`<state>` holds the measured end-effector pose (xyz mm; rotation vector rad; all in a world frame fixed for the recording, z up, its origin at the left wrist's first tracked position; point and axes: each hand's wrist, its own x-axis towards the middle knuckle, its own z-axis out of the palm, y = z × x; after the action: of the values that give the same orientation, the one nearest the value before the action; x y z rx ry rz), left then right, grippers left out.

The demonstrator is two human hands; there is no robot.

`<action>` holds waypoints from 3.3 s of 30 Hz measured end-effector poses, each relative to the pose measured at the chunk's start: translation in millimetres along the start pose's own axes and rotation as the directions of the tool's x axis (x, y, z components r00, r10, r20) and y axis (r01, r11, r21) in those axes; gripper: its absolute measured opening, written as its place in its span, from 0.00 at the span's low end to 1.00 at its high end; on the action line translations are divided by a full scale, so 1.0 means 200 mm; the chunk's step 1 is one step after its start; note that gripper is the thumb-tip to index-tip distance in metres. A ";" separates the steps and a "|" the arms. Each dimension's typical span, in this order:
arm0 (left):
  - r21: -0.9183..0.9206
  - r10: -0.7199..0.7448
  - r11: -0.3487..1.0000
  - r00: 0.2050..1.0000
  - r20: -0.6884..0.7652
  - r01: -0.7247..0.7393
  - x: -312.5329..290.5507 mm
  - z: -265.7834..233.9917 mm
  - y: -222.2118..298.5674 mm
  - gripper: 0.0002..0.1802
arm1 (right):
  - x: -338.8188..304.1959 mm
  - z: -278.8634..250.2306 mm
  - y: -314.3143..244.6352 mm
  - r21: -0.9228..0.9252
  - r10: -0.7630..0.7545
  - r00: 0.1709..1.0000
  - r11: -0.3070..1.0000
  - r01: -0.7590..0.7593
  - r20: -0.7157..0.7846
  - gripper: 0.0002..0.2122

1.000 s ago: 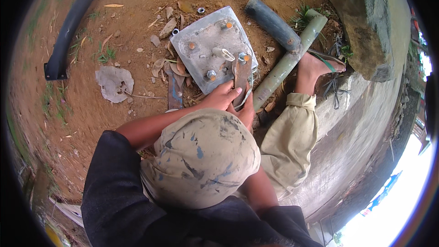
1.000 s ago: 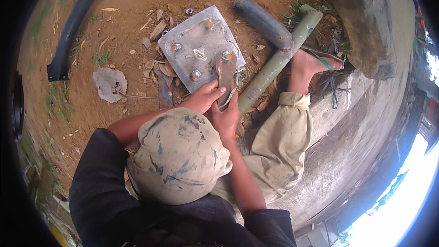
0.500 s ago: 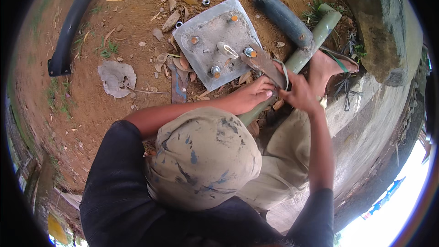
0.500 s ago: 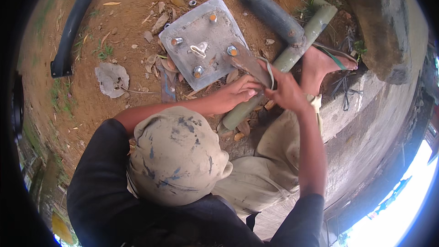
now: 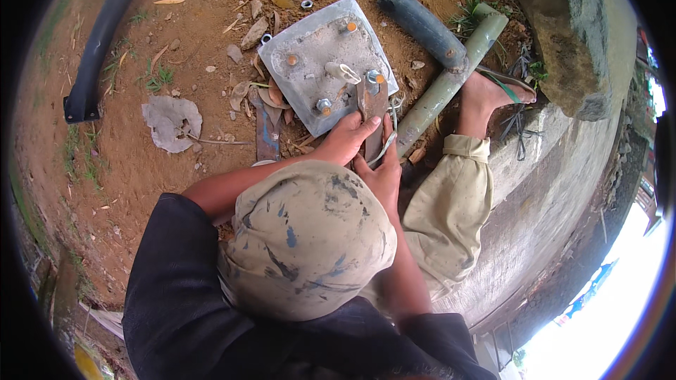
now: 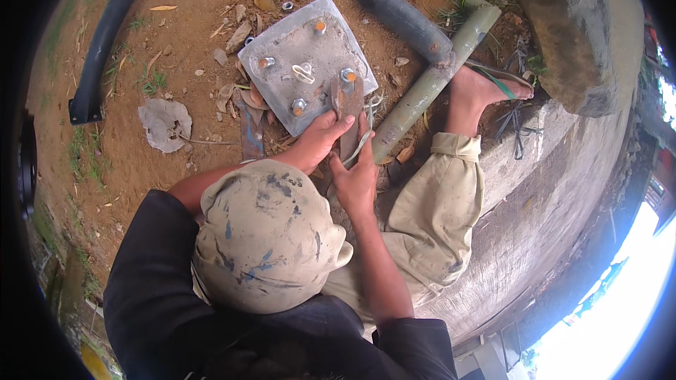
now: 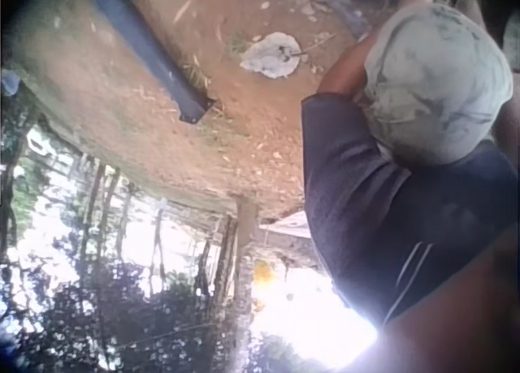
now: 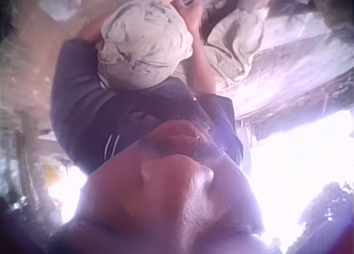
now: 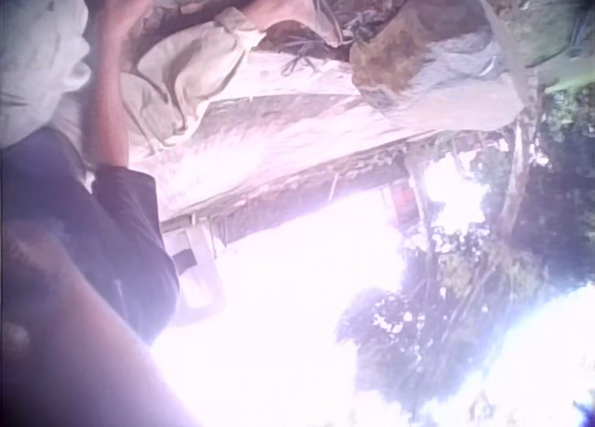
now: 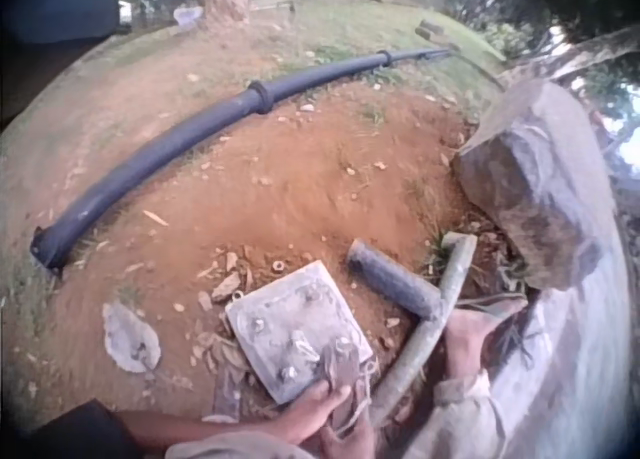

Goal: The person sits on the ground and uses a wrench to loosen and remove nuts from a metal plate mounted on a concrete base.

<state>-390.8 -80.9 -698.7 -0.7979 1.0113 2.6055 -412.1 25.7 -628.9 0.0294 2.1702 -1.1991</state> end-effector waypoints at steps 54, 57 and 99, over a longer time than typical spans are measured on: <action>0.023 -0.001 1.000 1.000 0.005 0.001 -0.01 -0.08 -0.01 0.10 | -0.06 -0.05 0.07 -0.127 -0.026 0.996 0.992 0.015 -0.081 0.36; 0.001 0.008 1.000 1.000 -0.025 -0.008 0.00 -0.11 -0.02 0.09 | -0.05 0.00 0.05 -0.124 -0.038 0.996 0.992 0.028 -0.083 0.37; 0.112 -0.011 0.994 0.998 0.061 0.004 -0.01 -0.09 0.01 0.20 | 0.25 -0.28 0.17 -0.296 -0.254 0.949 0.907 0.301 0.187 0.39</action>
<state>-382.8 -94.4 -709.0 -0.6887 1.1231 2.5251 -470.9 73.8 -661.3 -0.5085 2.2635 -0.9437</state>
